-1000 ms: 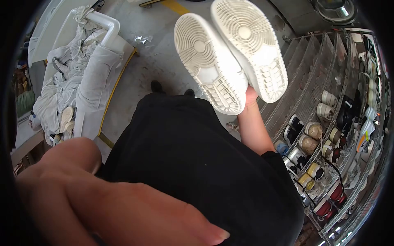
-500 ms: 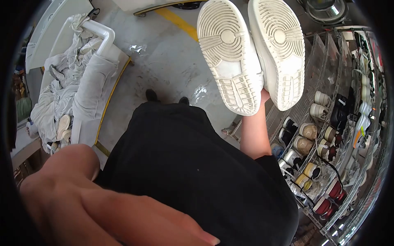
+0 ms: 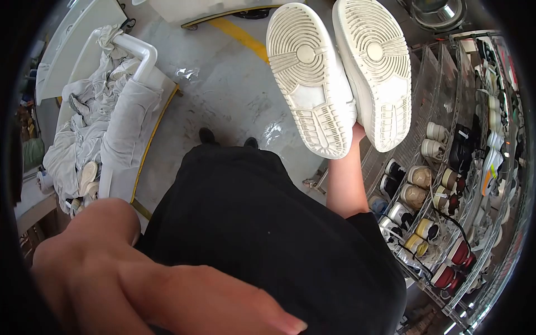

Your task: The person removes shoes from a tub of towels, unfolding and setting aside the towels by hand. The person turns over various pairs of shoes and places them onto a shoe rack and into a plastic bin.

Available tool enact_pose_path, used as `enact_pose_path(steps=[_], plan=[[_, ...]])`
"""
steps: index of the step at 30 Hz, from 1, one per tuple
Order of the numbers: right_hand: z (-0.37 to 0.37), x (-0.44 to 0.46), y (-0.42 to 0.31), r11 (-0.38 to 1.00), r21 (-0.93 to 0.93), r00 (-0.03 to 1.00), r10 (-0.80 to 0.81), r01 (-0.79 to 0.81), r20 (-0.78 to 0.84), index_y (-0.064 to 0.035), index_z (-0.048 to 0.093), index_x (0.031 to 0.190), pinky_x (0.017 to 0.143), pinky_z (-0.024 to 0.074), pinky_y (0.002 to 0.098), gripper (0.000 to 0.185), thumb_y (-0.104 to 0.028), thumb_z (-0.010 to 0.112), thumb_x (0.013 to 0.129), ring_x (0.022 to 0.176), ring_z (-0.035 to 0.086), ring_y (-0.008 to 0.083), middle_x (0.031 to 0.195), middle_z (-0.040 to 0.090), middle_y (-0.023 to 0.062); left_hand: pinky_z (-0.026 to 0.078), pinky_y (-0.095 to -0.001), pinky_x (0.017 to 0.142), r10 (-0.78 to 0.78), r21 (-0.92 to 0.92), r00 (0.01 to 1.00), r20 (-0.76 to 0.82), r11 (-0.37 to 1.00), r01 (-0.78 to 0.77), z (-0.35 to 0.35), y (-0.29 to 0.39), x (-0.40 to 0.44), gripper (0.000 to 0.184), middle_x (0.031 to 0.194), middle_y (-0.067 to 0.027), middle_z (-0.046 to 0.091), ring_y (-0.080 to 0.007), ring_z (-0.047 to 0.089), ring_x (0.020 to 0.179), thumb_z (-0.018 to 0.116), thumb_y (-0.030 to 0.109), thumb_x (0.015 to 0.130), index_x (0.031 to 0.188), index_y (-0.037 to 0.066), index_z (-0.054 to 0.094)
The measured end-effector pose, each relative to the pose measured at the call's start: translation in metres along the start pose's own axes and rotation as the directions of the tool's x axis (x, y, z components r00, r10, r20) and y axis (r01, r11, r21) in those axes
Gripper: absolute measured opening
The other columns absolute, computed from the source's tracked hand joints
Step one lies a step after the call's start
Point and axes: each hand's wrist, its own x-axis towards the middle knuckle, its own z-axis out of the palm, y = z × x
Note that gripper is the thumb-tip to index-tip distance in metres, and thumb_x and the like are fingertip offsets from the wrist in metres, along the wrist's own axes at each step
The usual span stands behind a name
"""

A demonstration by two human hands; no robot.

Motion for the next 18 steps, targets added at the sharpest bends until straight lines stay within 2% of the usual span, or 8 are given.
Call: enact_pose_path(steps=[18], plan=[[0.022,0.010,0.009,1.000,0.011,0.997,-0.014,0.014,0.073,-0.0015,0.037,0.152,0.115,0.0394,0.0542,0.084,-0.060,0.054,0.095,0.137,0.047,0.0384,0.153,0.043,0.0214,0.039,-0.0409,0.106,0.012,0.041,0.995,-0.103,0.999,-0.007,-0.010,0.012,0.012,0.062,0.143,-0.0192,0.053,-0.0295,0.050,0.130,0.059,0.042,0.097,0.139,-0.003,0.051]])
